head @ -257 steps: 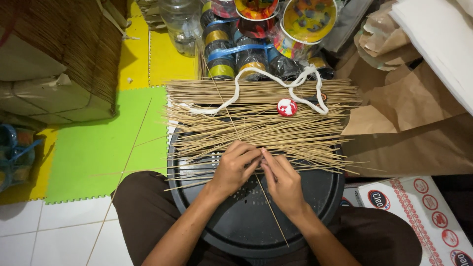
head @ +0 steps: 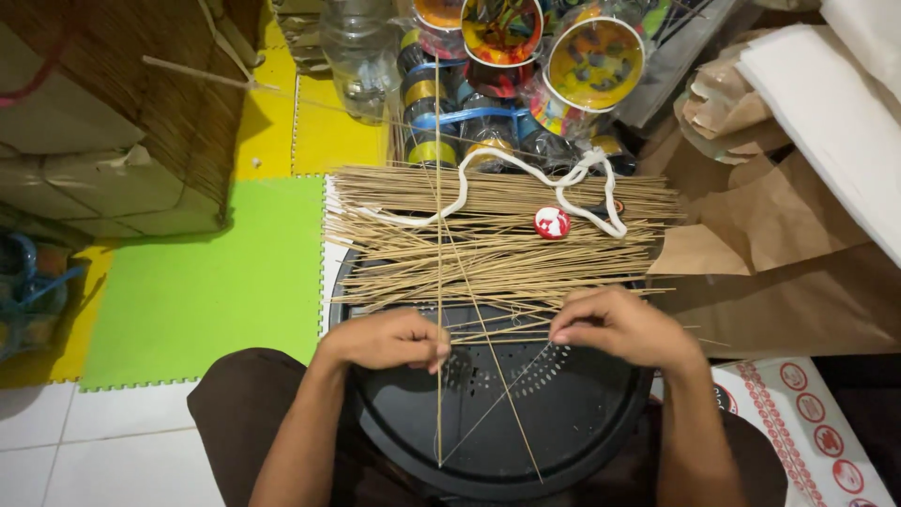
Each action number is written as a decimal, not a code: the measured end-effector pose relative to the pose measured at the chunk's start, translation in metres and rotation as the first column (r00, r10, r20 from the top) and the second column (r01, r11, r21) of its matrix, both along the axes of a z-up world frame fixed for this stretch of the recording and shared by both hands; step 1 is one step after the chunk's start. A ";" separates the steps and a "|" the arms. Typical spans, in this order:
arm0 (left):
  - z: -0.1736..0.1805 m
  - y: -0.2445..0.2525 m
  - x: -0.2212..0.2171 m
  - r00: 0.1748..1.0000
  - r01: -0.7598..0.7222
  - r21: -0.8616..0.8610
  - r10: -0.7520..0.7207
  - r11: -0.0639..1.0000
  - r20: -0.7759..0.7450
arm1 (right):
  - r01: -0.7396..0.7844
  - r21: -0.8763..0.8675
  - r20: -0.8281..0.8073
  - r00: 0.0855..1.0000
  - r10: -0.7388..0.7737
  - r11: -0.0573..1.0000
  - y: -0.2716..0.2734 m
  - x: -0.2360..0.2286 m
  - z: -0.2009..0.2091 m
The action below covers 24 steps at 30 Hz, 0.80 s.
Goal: Weaving and tying thin wooden sticks together to form a structure
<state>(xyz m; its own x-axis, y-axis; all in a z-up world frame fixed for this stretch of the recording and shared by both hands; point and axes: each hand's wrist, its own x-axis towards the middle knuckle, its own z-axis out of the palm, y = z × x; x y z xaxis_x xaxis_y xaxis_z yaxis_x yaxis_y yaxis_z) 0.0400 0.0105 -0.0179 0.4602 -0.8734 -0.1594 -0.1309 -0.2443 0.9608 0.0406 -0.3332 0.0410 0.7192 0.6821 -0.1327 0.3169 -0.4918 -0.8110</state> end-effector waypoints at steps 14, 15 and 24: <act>-0.011 -0.007 -0.009 0.973 0.215 0.071 -0.208 0.974 -0.101 | 0.211 -0.029 0.140 0.969 -0.205 0.977 -0.043 0.038 -0.019; -0.012 -0.007 -0.009 0.971 0.226 0.081 -0.217 0.971 -0.099 | 0.244 -0.004 0.166 0.956 -0.240 0.970 -0.044 0.039 -0.022; -0.024 -0.008 -0.012 0.949 0.296 0.079 -0.284 0.952 -0.139 | 0.360 0.215 0.394 0.819 -0.418 0.908 -0.051 0.041 -0.048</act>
